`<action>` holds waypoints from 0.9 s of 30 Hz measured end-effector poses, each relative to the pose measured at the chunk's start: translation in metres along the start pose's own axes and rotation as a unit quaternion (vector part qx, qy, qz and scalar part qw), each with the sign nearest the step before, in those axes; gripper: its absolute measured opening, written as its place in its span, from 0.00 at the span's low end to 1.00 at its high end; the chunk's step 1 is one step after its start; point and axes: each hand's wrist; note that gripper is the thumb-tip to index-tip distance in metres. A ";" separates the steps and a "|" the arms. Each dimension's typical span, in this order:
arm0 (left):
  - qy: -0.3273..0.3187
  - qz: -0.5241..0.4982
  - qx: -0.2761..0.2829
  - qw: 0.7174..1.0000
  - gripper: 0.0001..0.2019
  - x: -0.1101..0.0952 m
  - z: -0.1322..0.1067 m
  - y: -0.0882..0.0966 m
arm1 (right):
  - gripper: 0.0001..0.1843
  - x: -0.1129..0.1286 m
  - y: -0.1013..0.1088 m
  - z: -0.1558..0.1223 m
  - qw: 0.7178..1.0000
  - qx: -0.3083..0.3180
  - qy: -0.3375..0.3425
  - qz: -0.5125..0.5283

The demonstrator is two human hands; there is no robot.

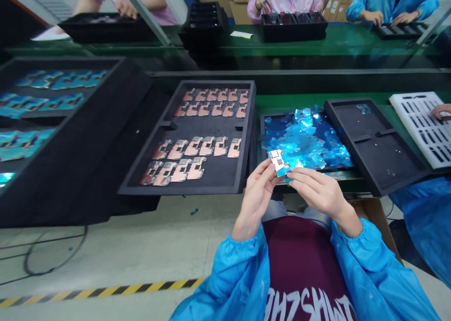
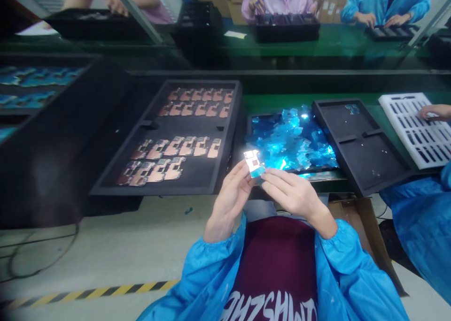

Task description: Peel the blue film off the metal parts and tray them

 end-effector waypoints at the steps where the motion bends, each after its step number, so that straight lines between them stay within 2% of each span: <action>1: -0.015 -0.002 -0.010 1.000 0.20 -0.001 -0.002 -0.003 | 0.15 0.004 0.001 0.000 1.000 -0.013 -0.006 0.015; 3: -0.057 -0.007 -0.029 0.998 0.19 -0.006 -0.006 -0.006 | 0.15 0.012 -0.001 0.000 0.995 -0.069 -0.038 0.066; 5: -0.118 -0.002 -0.051 0.992 0.19 -0.016 -0.008 -0.003 | 0.12 0.016 -0.005 -0.001 0.974 -0.161 -0.103 0.121; 7: -0.203 0.032 -0.081 0.975 0.17 -0.032 -0.007 0.007 | 0.06 0.009 -0.012 -0.003 0.941 -0.232 -0.205 0.135; 8: -0.249 0.064 -0.100 0.961 0.17 -0.043 -0.006 0.016 | 0.03 -0.001 -0.016 -0.004 0.925 -0.239 -0.266 0.128; 9: -0.291 0.104 -0.120 0.943 0.16 -0.055 -0.005 0.027 | 0.02 -0.014 -0.022 -0.005 0.911 -0.222 -0.328 0.118; 10: -0.321 0.153 -0.137 0.924 0.16 -0.067 -0.003 0.039 | 0.05 -0.030 -0.029 -0.005 0.900 -0.185 -0.379 0.111; 12: -0.336 0.262 -0.160 0.890 0.15 -0.089 0.002 0.064 | 0.10 -0.065 -0.046 -0.004 0.887 -0.087 -0.439 0.113; 14: -0.309 0.373 -0.167 0.859 0.13 -0.105 0.009 0.085 | 0.10 -0.097 -0.065 -0.002 0.887 0.007 -0.448 0.114; 16: -0.279 0.477 -0.172 0.815 0.11 -0.113 0.016 0.098 | 0.07 -0.118 -0.080 0.000 0.895 0.079 -0.433 0.078; 19: -0.264 0.592 -0.183 0.739 0.10 -0.116 0.020 0.101 | 0.11 -0.131 -0.090 0.005 0.915 0.148 -0.373 -0.039; 22: -0.293 0.659 -0.196 0.665 0.13 -0.113 0.015 0.094 | 0.18 -0.131 -0.087 0.014 0.919 0.199 -0.319 -0.120; 25: -0.369 0.691 -0.165 0.599 0.18 -0.109 0.011 0.090 | 0.17 -0.127 -0.075 0.028 0.915 0.247 -0.305 -0.089; 27: -0.417 0.694 -0.114 0.576 0.19 -0.108 0.014 0.095 | 0.13 -0.125 -0.065 0.037 0.914 0.259 -0.313 -0.015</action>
Point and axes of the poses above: each hand's wrist, its own z-axis towards the middle knuckle, its own y-axis out of the back of the hand, x = y × z, and after that the axes turned 8 degrees about -x, right-handed
